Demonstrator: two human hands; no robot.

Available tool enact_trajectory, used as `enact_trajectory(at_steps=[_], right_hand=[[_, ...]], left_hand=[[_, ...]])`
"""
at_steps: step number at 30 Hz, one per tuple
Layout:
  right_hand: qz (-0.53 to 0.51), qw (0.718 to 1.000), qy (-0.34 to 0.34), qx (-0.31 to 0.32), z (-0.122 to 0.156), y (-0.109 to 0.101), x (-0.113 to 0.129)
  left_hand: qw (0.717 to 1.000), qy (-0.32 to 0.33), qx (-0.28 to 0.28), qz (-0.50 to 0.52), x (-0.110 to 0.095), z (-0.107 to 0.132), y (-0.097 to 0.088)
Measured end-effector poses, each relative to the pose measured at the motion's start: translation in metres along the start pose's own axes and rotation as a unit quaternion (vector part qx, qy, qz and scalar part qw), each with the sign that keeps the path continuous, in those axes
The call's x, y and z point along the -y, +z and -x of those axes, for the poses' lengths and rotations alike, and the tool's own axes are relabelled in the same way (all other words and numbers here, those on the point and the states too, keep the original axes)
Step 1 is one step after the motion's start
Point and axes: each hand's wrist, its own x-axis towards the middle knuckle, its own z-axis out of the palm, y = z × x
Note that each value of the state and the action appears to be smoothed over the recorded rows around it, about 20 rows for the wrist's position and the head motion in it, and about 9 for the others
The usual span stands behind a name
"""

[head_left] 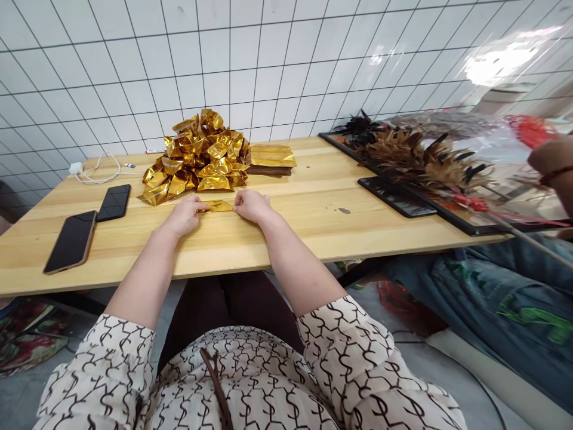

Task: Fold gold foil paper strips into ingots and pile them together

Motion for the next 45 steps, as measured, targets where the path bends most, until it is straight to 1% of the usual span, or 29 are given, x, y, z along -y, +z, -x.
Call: enact_trajectory(at_steps=[2, 5, 8, 10, 13, 15, 17, 19, 21, 25, 28, 33, 37, 40, 43, 45], right_hand=[[0.011, 0.998, -0.053, -0.022, 0.003, 0.003, 0.004], [0.036, 0.986, -0.160, -0.044, 0.008, 0.010, 0.012], [0.058, 0.970, -0.238, -0.012, 0.010, 0.018, 0.018], [0.066, 0.965, -0.255, 0.022, 0.009, 0.021, 0.019], [0.071, 0.970, -0.225, 0.058, 0.008, 0.022, 0.016], [0.070, 0.974, -0.205, 0.067, 0.008, 0.022, 0.013], [0.066, 0.975, -0.201, 0.071, 0.009, 0.022, 0.013], [0.062, 0.975, -0.200, 0.074, 0.010, 0.023, 0.013], [0.061, 0.976, -0.194, 0.076, 0.011, 0.022, 0.014], [0.065, 0.977, -0.187, 0.084, 0.011, 0.021, 0.016], [0.070, 0.976, -0.180, 0.100, 0.013, 0.019, 0.018], [0.071, 0.977, -0.171, 0.108, 0.017, 0.012, 0.016], [0.075, 0.975, -0.190, 0.083, 0.015, 0.005, 0.008], [0.066, 0.976, -0.199, 0.052, 0.012, 0.001, 0.002], [0.043, 0.984, -0.172, 0.019, 0.008, 0.003, 0.004], [0.027, 0.990, -0.139, -0.010, 0.005, 0.006, 0.010]], left_hand=[[1.000, -0.002, 0.004, 0.002, 0.000, 0.000, 0.000], [1.000, -0.001, 0.006, 0.007, 0.000, 0.000, 0.000], [1.000, 0.002, 0.006, 0.005, 0.000, -0.001, -0.001], [1.000, 0.001, 0.005, 0.002, 0.001, -0.001, 0.000], [1.000, -0.003, 0.000, 0.000, 0.002, -0.001, 0.001], [1.000, -0.001, -0.005, -0.002, 0.001, -0.001, 0.001], [1.000, 0.012, -0.009, -0.009, -0.002, 0.000, 0.002], [0.999, 0.029, -0.001, -0.014, -0.007, 0.000, 0.004], [0.999, 0.032, 0.030, -0.015, -0.014, 0.001, 0.007], [0.993, -0.005, 0.114, -0.028, -0.021, 0.004, 0.012], [0.988, -0.018, 0.143, -0.046, -0.021, 0.007, 0.010], [0.982, -0.043, 0.173, -0.065, -0.024, 0.011, -0.001], [0.983, -0.054, 0.161, -0.066, -0.023, 0.012, -0.005], [0.989, -0.057, 0.119, -0.061, -0.021, 0.010, -0.006], [0.994, -0.062, 0.064, -0.056, -0.021, 0.004, -0.006], [0.993, -0.087, 0.041, -0.064, -0.023, -0.002, -0.005]])
